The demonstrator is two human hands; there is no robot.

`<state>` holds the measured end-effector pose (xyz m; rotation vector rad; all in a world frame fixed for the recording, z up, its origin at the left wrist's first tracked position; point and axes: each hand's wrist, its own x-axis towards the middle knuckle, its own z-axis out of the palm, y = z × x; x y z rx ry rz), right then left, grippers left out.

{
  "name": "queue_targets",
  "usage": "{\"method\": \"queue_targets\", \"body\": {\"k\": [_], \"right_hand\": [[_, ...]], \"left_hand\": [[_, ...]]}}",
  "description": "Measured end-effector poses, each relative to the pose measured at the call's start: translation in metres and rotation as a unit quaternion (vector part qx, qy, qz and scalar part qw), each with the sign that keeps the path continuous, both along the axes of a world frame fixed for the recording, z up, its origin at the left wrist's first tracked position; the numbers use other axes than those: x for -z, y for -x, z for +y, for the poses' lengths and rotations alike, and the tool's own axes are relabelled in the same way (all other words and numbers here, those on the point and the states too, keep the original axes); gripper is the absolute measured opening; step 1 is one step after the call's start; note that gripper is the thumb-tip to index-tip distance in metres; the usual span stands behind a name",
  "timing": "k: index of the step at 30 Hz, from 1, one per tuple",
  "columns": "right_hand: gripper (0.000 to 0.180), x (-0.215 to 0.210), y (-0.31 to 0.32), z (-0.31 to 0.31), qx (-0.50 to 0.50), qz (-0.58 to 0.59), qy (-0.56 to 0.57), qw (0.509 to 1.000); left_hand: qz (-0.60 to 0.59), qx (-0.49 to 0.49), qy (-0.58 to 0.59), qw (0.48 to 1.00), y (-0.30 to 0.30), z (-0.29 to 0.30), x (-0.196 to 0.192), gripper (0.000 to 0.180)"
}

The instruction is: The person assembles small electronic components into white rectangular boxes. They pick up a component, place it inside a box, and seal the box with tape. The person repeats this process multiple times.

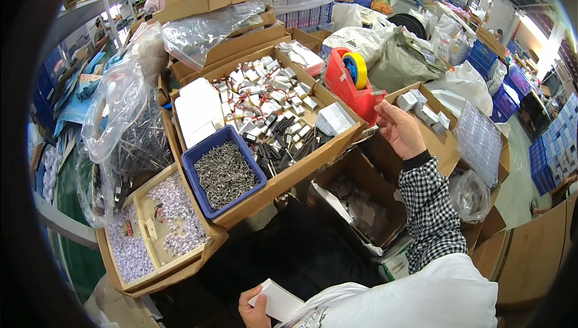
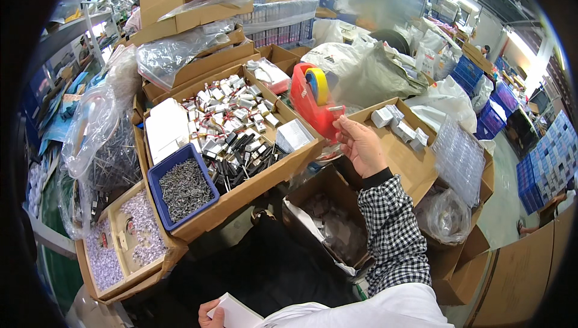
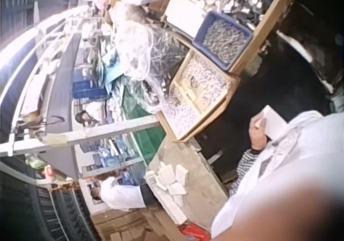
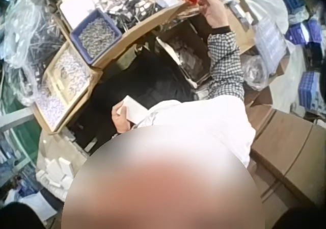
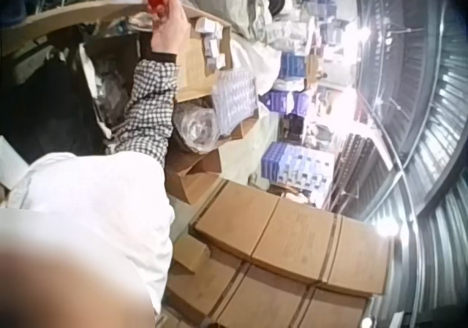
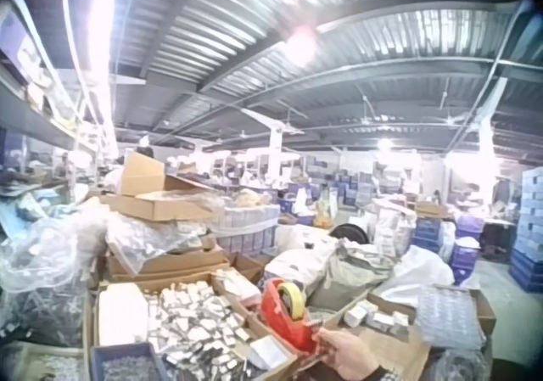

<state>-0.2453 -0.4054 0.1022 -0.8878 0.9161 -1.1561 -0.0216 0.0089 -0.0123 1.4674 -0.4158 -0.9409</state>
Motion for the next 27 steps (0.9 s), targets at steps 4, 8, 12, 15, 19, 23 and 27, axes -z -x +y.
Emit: {"method": "queue_targets", "body": {"k": [4, 8, 12, 15, 19, 23, 27], "right_hand": [[0.016, 0.021, -0.006, -0.008, 0.021, -0.036, 0.030, 0.999], [0.015, 0.042, -0.020, -0.009, 0.008, -0.166, 0.055, 0.985], [0.012, 0.043, -0.028, 0.009, 0.011, -0.235, -0.035, 0.971], [0.013, 0.039, -0.027, 0.047, 0.002, -0.187, 0.094, 0.978], [0.012, 0.057, -0.055, 0.123, -0.248, -0.005, -0.041, 0.968], [0.017, 0.082, -0.086, 0.215, -0.441, 0.108, -0.154, 0.878], [0.024, 0.097, -0.108, 0.260, -0.471, -0.007, -0.282, 0.836]], "left_hand": [[-0.019, 0.012, 0.018, 1.000, 0.000, -0.001, 0.000, 0.021], [-0.007, 0.012, 0.042, 0.999, 0.002, 0.000, 0.000, 0.022], [-0.057, 0.000, 0.026, 0.998, 0.003, 0.000, -0.002, 0.021], [-0.124, -0.063, -0.074, 0.987, 0.000, -0.004, 0.002, 0.023], [-0.104, -0.048, -0.025, 0.993, 0.007, 0.002, 0.005, 0.022], [-0.134, 0.001, 0.028, 0.991, 0.011, 0.004, 0.003, 0.028], [-0.142, 0.005, 0.022, 0.990, 0.010, 0.005, -0.006, 0.032]]}}
